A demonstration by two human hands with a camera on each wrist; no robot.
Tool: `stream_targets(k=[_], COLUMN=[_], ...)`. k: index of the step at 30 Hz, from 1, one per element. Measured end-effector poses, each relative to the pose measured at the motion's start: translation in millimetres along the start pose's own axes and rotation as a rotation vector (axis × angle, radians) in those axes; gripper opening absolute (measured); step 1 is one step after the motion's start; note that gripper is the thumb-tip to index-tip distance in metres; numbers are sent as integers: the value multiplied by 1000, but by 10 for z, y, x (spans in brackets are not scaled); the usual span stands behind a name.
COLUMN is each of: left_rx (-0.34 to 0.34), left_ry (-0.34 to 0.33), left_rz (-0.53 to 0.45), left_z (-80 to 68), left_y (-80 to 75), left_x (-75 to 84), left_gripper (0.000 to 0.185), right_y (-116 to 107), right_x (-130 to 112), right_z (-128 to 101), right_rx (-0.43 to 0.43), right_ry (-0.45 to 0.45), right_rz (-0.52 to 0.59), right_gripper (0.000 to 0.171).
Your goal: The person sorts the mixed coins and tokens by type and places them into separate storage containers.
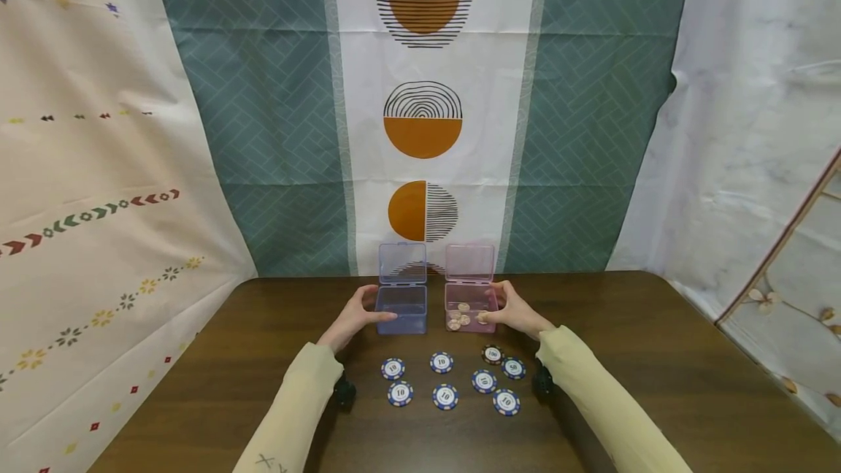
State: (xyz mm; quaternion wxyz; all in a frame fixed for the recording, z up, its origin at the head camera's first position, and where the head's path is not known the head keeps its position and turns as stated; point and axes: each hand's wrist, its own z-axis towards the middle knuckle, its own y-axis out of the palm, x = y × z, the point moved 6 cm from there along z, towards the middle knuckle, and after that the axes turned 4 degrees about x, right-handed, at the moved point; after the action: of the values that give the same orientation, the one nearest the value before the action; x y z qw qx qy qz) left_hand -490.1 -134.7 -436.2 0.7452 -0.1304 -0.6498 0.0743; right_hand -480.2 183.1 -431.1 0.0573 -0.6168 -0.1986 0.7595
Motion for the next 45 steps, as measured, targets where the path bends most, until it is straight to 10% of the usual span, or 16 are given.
stream_targets(k=[45], left_rx=[-136], left_ry=[45], left_rz=[32], left_z=[95], left_y=[59], left_x=[3], left_gripper=[85], right_y=[-32], right_x=[-85], right_z=[-7], right_rx=[-78], right_ry=[45], right_rz=[-25], right_gripper=[80])
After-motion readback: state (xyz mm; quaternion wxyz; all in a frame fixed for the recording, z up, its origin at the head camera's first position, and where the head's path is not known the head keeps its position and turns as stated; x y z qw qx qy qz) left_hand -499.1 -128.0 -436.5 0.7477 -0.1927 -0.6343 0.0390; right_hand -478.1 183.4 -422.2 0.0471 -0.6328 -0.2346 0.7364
